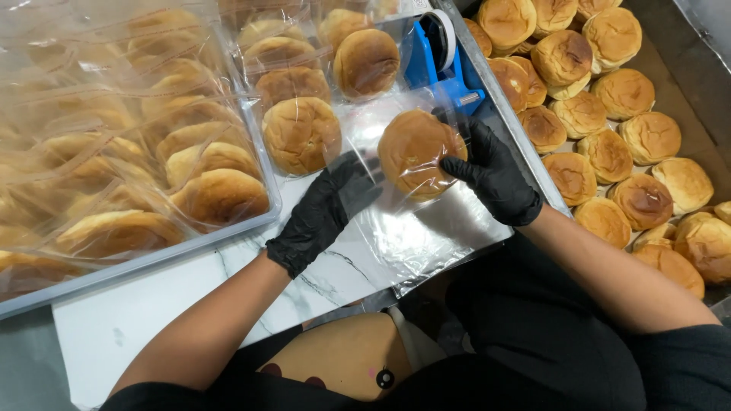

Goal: Packing and sealing individual bread buns into plastic bags using a bag neck sealer at a packaging station.

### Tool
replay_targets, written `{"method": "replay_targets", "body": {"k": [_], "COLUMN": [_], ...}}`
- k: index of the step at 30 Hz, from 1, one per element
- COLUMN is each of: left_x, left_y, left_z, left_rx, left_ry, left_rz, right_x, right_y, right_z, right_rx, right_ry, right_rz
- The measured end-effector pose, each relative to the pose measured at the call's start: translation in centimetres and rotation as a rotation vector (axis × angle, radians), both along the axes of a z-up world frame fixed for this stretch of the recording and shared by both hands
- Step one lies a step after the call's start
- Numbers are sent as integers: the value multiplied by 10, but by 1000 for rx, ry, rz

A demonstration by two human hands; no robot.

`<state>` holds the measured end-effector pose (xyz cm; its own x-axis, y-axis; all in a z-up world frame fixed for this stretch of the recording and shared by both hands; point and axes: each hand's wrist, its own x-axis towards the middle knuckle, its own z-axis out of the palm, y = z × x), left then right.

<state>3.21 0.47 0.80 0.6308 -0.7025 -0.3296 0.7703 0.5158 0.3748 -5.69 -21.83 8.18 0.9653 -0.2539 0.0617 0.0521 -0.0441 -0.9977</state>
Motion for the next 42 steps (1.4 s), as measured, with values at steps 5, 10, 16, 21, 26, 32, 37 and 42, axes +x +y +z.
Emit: {"method": "replay_targets", "body": {"k": [5, 10, 16, 21, 26, 32, 37, 42], "left_x": [-22, -22, -24, -21, -22, -23, -28, -30], "left_y": [7, 8, 5, 6, 8, 9, 6, 8], "left_z": [47, 50, 48, 31, 31, 27, 31, 41], "left_rx": [131, 197, 193, 151, 140, 133, 225, 265], "left_ry": [-140, -159, -231, -240, -264, -317, -511, -640], "left_rz": [-38, -53, -92, -98, -117, -111, -126, -133], "right_x": [-9, -12, -6, 0, -1, 1, -3, -8], "right_y": [25, 43, 26, -9, 1, -21, -19, -15], "right_z": [17, 50, 42, 6, 11, -34, -27, -12], "right_rx": [31, 312, 496, -50, -62, 254, 84, -34], "right_ry": [8, 178, 364, 199, 166, 181, 239, 261], "right_rz": [29, -39, -55, 200, 173, 148, 208, 298]}}
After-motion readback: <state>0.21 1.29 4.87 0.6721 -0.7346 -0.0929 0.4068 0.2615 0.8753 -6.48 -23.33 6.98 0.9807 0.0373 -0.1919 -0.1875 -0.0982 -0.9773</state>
